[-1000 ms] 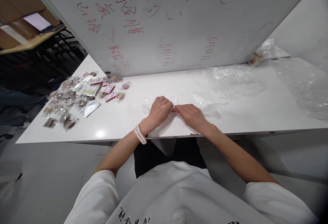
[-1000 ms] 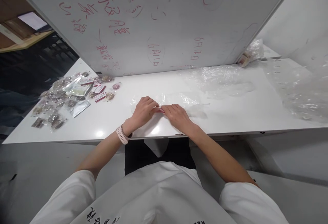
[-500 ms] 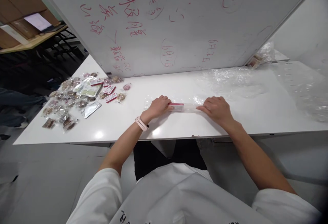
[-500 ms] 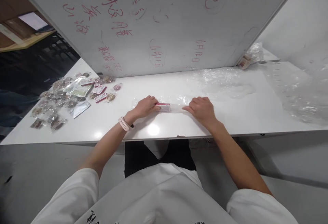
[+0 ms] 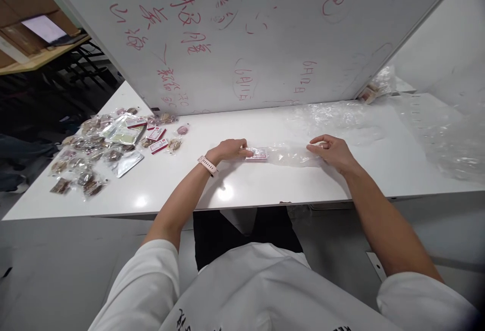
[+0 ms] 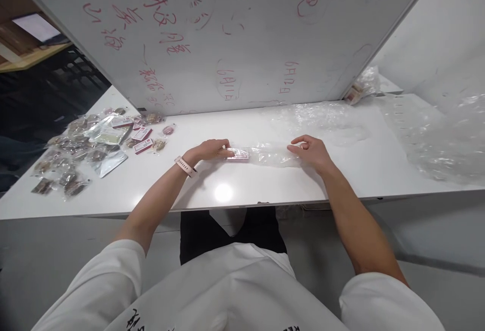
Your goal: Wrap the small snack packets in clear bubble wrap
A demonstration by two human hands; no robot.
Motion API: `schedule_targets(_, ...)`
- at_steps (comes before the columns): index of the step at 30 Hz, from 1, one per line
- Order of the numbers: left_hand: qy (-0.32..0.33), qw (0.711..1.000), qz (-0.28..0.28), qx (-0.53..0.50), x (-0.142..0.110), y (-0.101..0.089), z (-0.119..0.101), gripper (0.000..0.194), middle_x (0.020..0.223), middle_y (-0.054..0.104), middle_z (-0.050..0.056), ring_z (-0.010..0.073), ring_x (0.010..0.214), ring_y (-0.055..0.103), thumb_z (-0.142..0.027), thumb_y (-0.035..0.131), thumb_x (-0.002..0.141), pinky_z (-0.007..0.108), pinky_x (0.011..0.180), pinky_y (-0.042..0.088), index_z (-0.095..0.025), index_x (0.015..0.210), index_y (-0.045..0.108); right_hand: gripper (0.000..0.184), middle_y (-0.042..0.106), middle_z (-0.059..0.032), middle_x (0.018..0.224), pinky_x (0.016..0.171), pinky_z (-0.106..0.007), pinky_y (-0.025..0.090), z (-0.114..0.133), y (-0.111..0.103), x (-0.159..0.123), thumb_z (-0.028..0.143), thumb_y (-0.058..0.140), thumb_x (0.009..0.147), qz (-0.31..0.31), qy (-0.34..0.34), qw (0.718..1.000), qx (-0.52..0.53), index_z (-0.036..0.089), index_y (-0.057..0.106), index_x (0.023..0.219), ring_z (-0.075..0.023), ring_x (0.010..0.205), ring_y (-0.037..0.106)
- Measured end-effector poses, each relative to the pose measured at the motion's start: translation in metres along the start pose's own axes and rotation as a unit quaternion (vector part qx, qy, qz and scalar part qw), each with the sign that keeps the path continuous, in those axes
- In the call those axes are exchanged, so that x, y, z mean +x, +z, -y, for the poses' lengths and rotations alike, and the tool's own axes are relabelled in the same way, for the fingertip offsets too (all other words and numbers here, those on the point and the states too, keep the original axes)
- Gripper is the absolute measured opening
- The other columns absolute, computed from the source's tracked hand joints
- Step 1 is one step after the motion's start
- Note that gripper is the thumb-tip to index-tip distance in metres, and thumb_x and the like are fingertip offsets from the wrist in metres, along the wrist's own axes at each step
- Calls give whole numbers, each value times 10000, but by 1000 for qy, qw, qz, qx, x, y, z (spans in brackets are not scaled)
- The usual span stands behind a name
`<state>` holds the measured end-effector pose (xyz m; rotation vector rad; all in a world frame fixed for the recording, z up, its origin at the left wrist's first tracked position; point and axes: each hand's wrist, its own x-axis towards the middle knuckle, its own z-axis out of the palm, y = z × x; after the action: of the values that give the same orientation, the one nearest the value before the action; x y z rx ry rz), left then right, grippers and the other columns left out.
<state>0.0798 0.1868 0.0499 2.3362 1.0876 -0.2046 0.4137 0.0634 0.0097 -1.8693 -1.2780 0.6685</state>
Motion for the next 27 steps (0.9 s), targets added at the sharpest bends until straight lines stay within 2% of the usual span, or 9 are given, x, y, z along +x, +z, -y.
schedule_targets(4, -4, 1000, -4, 16, 4, -1, -1, 421, 983, 719, 75, 232, 827, 615, -611, 539, 861, 308, 725, 397, -237, 1026, 640, 265, 507, 9, 585, 613, -315, 358, 6, 6, 21, 463, 644, 866, -98, -90, 974, -184, 200, 675, 878, -157, 592, 486)
schedule_targets(6, -7, 1000, -7, 20, 5, -2, -1, 423, 960, 715, 73, 233, 817, 616, -618, 551, 851, 312, 730, 401, -239, 1014, 647, 264, 585, -66, 671, 665, -361, 373, 19, 11, 25, 386, 551, 950, -166, -167, 933, -272, 181, 675, 840, -206, 694, 531)
schedule_targets(9, -16, 1000, -7, 24, 6, -2, -1, 441, 958, 713, 76, 239, 822, 623, -630, 555, 845, 317, 736, 408, -238, 1023, 654, 362, 654, -195, 873, 762, -446, 399, 42, 28, 15, 314, 412, 1027, -238, -284, 878, -303, 131, 701, 908, -281, 884, 552)
schedule_targets(11, -19, 999, -8, 31, 8, -2, -2, 450, 997, 715, 80, 241, 840, 627, -635, 553, 844, 316, 738, 414, -237, 1028, 655, 369, 684, -191, 976, 847, -450, 431, 55, 52, 0, 296, 383, 1045, -214, -337, 868, -296, 132, 710, 998, -273, 968, 568)
schedule_targets(14, -31, 998, -19, 43, 8, 0, -3, 440, 983, 719, 75, 229, 819, 622, -627, 565, 836, 305, 721, 414, -228, 998, 657, 310, 721, -98, 1138, 949, -363, 494, 63, 98, -22, 286, 433, 1041, -83, -423, 862, -266, 177, 687, 1182, -207, 1082, 616)
schedule_targets(17, -55, 996, -48, 42, 0, 0, 5, 437, 795, 688, 67, 202, 695, 572, -632, 584, 818, 304, 644, 373, -199, 787, 638, 383, 634, -99, 1379, 1053, -411, 489, 59, 128, -30, 235, 420, 1034, 42, -449, 866, -216, 196, 602, 1369, -221, 1293, 563)
schedule_targets(20, -68, 996, -63, 6, -18, -4, 28, 484, 587, 543, 24, 155, 578, 463, -606, 623, 787, 300, 566, 282, -194, 566, 499, 432, 580, -75, 1454, 1102, -471, 459, 52, 131, -28, 194, 385, 1035, 83, -429, 879, -190, 253, 571, 1421, -224, 1376, 508)
schedule_targets(24, -117, 983, -98, -105, -49, -6, 57, 481, 508, 390, -24, 126, 538, 398, -522, 649, 786, 288, 555, 239, -201, 526, 403, 414, 571, -37, 1466, 1108, -467, 446, 51, 124, -26, 209, 389, 1042, 95, -414, 888, -174, 263, 586, 1403, -214, 1399, 477)
schedule_targets(27, -187, 934, -260, -158, -71, 3, 53, 358, 593, 496, -3, 175, 649, 507, -413, 725, 762, 292, 595, 323, -209, 614, 471, 399, 573, -27, 1466, 1092, -478, 446, 52, 126, -28, 224, 390, 1046, 91, -403, 895, -169, 260, 604, 1381, -228, 1400, 464)
